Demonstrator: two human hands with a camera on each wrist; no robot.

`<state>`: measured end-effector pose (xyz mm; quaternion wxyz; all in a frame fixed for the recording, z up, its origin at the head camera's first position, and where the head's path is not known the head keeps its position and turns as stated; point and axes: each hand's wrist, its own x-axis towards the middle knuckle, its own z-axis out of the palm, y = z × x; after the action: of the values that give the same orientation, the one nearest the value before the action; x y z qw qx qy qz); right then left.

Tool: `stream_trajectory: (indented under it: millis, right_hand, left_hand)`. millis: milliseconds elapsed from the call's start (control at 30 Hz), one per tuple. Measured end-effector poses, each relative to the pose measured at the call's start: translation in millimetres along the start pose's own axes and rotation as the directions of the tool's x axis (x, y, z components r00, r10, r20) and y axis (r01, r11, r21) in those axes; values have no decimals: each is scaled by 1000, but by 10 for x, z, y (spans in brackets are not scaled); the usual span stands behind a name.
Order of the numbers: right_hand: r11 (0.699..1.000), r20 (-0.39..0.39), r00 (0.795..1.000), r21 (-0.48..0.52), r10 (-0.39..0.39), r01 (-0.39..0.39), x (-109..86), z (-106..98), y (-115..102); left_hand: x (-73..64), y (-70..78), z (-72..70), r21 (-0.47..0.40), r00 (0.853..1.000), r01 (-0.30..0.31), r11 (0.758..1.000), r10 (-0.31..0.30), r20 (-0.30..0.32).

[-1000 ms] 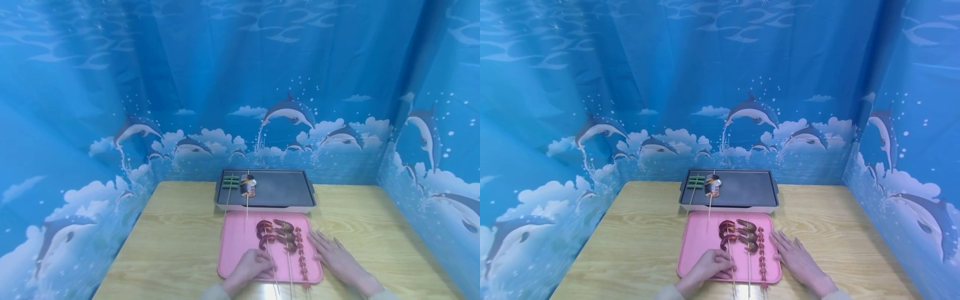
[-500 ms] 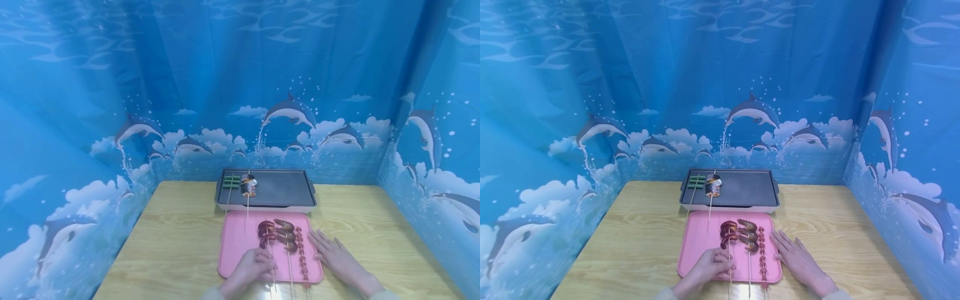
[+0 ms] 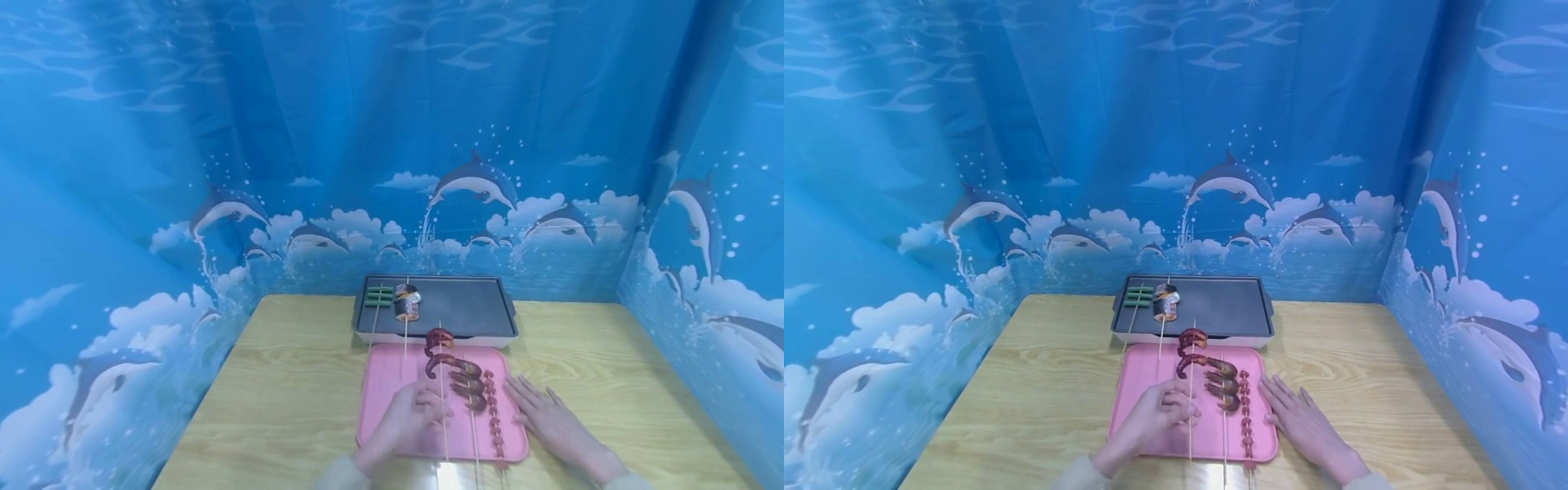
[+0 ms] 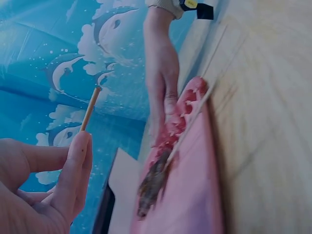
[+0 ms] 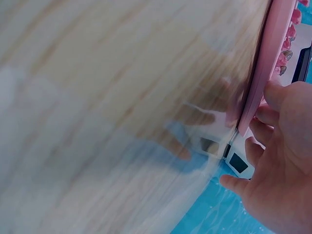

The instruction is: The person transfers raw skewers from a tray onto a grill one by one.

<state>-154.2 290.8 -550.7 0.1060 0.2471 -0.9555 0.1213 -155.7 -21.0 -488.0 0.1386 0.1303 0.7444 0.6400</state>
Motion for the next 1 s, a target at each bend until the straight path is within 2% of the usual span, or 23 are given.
stream_trajectory:
  millis: [167,333,567,833,1000]
  right_hand:
    - [1000,16,1000,-12,6,-6,7,-4,6]
    - [999,47,999,-21,26,-25,21,-46,-30]
    - [1000,40,999,-24,14,-13,10,-48,-41]
    - [999,21,1000,-41,5,-4,5,-22,-28]
    - [999,34,999,-37,12,-11,3,-29,-33]
  left_hand:
    - [180,146,-94,-48,1000,-17,999,17,7]
    - [393,231,-165,-32,1000,-18,999,17,-10]
    - [717,337,-172,-32,999,-13,999,12,-53]
    - [1055,323,-155,-5,997,13,1000,-13,-70]
    - [1204,244,-162,47,994,64,997,-59,-94]
